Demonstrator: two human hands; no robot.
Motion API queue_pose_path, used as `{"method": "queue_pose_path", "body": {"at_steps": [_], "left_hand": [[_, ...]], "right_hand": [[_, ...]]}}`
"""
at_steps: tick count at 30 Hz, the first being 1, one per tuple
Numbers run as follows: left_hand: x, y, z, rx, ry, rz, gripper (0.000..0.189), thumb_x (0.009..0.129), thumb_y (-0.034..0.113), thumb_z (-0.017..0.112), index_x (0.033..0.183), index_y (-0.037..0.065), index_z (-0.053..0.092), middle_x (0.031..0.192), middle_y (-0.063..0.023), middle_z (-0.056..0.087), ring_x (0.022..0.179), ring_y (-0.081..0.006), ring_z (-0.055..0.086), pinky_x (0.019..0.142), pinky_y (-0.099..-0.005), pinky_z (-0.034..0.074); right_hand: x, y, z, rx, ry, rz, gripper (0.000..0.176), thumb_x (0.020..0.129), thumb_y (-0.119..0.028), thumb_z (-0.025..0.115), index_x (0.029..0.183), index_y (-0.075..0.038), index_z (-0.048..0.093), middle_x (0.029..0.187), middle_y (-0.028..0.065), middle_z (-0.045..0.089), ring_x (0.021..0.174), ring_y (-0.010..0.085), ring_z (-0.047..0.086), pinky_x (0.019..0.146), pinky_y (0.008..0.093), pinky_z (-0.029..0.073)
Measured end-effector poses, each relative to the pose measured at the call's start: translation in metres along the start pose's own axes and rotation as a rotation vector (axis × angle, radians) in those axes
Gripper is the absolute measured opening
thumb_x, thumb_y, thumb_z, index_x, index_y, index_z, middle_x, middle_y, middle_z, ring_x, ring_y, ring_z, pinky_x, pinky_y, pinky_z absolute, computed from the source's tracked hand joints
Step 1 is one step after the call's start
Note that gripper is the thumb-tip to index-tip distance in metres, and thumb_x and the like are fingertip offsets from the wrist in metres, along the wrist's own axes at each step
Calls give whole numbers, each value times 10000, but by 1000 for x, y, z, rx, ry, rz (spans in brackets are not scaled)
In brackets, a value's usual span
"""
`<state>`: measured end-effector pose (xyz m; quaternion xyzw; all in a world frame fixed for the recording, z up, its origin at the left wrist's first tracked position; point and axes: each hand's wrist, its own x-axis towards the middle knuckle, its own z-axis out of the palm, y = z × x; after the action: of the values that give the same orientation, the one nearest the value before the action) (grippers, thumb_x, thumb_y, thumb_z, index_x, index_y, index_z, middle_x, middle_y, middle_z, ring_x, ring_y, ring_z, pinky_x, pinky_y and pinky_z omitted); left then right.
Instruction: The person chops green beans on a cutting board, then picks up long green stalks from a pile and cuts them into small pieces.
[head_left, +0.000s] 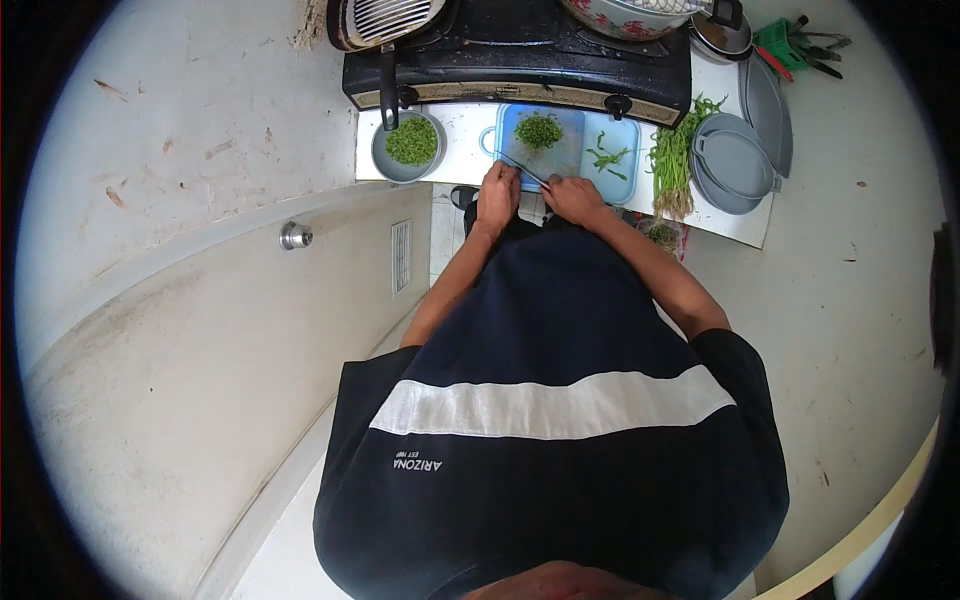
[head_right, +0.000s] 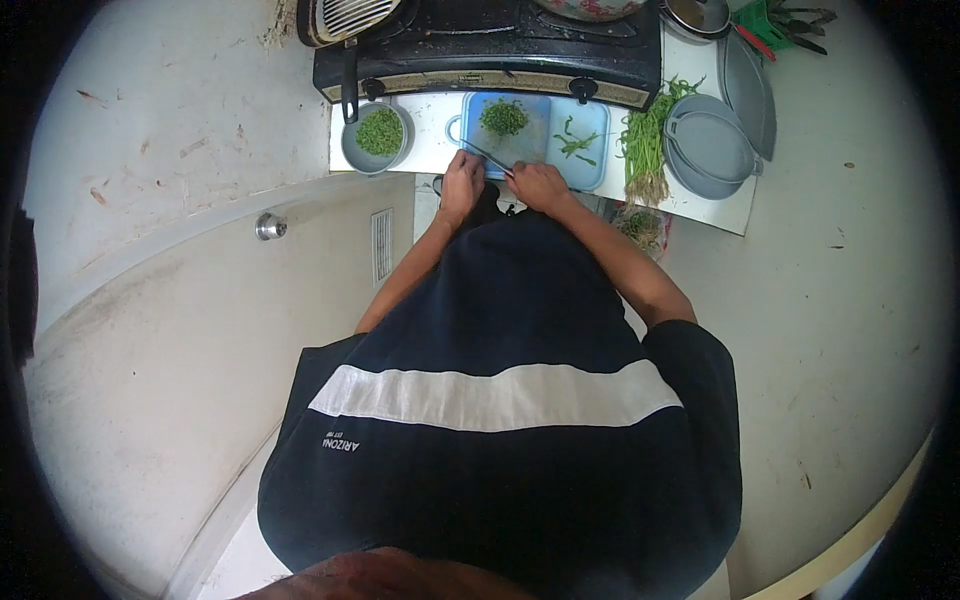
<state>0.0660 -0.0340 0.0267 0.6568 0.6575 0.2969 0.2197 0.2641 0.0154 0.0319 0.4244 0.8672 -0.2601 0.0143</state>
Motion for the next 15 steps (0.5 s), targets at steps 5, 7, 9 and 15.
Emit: {"method": "queue_pose_path", "body": {"at_steps": [5, 7, 9, 15], "left_hand": [[-1, 8, -3, -48, 20, -19, 142, 849, -54, 643, 977, -30, 699, 928, -210, 629, 866, -406, 647, 780, -477, 536], [-1, 4, -1, -42, 42, -22, 132, 879, -43, 634, 991, -27, 704, 940, -212, 649, 872, -414, 658, 786, -478, 544], [-1, 3, -1, -45, 45, -25, 124, 893, -35, 632, 993, -27, 704, 934, -211, 653, 862, -416, 661, 779, -478, 545], [1, 3, -4, -57, 43, -13, 118, 909, -16, 634, 1000, -17, 710, 920, -212, 656, 835, -422, 663, 760, -475, 549]], "right_hand": [[-2, -1, 2, -8, -31, 23, 436, 1033, -393, 526, 943, 6, 677, 794, 213, 736, 769, 382, 748, 697, 496, 599], [2, -4, -2, -10, -32, 25, 433, 1035, -392, 524, 948, 5, 675, 797, 214, 736, 768, 383, 747, 701, 501, 598], [4, -6, -3, -7, -27, 25, 431, 1036, -391, 522, 953, 4, 673, 801, 216, 736, 767, 384, 746, 704, 505, 596], [-1, 6, 3, 8, 14, 13, 453, 1046, -409, 524, 946, 12, 659, 758, 220, 719, 713, 399, 732, 665, 500, 593]]}}
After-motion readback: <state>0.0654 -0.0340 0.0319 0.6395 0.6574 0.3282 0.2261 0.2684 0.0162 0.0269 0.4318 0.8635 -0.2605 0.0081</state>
